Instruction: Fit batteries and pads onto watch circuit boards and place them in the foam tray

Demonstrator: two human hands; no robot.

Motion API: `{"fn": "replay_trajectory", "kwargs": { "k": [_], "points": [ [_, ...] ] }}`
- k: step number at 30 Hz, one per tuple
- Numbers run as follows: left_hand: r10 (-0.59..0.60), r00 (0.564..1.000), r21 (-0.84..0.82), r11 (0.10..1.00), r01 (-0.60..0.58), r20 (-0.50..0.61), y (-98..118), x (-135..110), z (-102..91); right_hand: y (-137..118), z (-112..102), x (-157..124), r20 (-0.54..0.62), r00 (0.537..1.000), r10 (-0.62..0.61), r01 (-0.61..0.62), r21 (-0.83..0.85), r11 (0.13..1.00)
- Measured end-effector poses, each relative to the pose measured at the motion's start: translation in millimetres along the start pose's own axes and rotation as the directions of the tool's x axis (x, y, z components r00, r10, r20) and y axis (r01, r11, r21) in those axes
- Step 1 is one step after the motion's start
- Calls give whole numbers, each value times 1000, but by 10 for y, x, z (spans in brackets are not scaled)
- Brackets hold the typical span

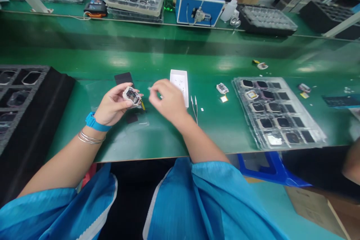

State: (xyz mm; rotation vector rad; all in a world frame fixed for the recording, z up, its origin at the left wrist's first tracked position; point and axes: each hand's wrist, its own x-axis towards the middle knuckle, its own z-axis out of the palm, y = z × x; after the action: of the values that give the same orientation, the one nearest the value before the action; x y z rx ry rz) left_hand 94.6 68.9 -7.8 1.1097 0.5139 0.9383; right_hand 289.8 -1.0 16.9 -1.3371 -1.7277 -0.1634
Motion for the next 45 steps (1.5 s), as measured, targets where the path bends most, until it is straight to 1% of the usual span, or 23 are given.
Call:
{"fn": "replay_trajectory", "kwargs": {
  "k": [1, 2, 4, 5, 6, 7, 9, 11, 12, 14, 17, 21, 24, 26, 29, 32, 36, 39, 42, 45],
  "points": [
    [-43, 999, -53, 998, 43, 10, 12, -7, 3, 109, -113, 40, 31, 996, 84, -81, -78, 994],
    [-79, 997, -97, 992, 81, 25, 23, -14, 9, 218, -217, 74, 71, 979, 192, -178, -168, 970],
    [-127, 991, -154, 979, 133, 47, 39, -28, 32, 381, -352, 116, 127, 913, 387, -332, -317, 888],
    [-143, 988, -170, 974, 150, 53, 42, -33, 46, 410, -370, 120, 133, 893, 431, -367, -338, 866],
    [-154, 987, -180, 970, 162, 55, 42, -38, 61, 395, -354, 113, 132, 893, 430, -374, -314, 873],
    [-161, 985, -185, 968, 169, 56, 40, -42, 75, 339, -308, 98, 127, 909, 396, -357, -248, 901],
    [-164, 985, -184, 968, 172, 58, 32, -47, 98, 139, -158, 51, 121, 951, 285, -280, -56, 958],
    [-155, 986, -170, 972, 162, 57, 21, -49, 114, -82, 2, 0, 111, 975, 195, -204, 82, 976],
    [-148, 987, -160, 975, 155, 56, 16, -49, 119, -170, 64, -24, 105, 981, 161, -172, 107, 979],
    [-131, 990, -130, 982, 136, 44, 1, -46, 126, -272, 135, -62, 96, 991, 94, -103, 98, 990],
    [-87, 996, -62, 994, 87, 15, -34, -36, 123, -285, 133, -90, 105, 994, 25, -27, 21, 999],
    [-13, 999, 53, 999, 11, 36, -93, -15, 95, -271, 86, -103, 149, 988, 38, -26, -84, 996],
    [9, 998, 117, 993, -16, 61, -119, -8, 79, -288, 79, -112, 176, 982, 65, -47, -108, 993],
    [2, 998, 133, 991, -10, 64, -123, -11, 82, -293, 85, -116, 165, 983, 75, -60, -95, 994],
    [-28, 999, 91, 996, 24, 41, -118, -22, 108, -280, 108, -116, 119, 990, 79, -83, 27, 996],
    [-80, 997, -7, 997, 80, 16, -114, -38, 143, -263, 160, -119, 57, 991, 125, -132, 150, 980],
    [-146, 989, -115, 982, 148, 26, -111, -56, 188, -263, 253, -139, -8, 978, 207, -200, 233, 952],
    [-153, 988, -151, 976, 156, 26, -106, -65, 204, -267, 299, -156, -26, 971, 240, -224, 268, 937],
    [-140, 990, -146, 979, 141, 21, -101, -67, 187, -252, 304, -155, -43, 979, 199, -182, 250, 951],
    [-127, 992, -111, 986, 127, 12, -94, -64, 154, -223, 274, -137, -28, 997, 73, -68, 155, 986]
  ]
}}
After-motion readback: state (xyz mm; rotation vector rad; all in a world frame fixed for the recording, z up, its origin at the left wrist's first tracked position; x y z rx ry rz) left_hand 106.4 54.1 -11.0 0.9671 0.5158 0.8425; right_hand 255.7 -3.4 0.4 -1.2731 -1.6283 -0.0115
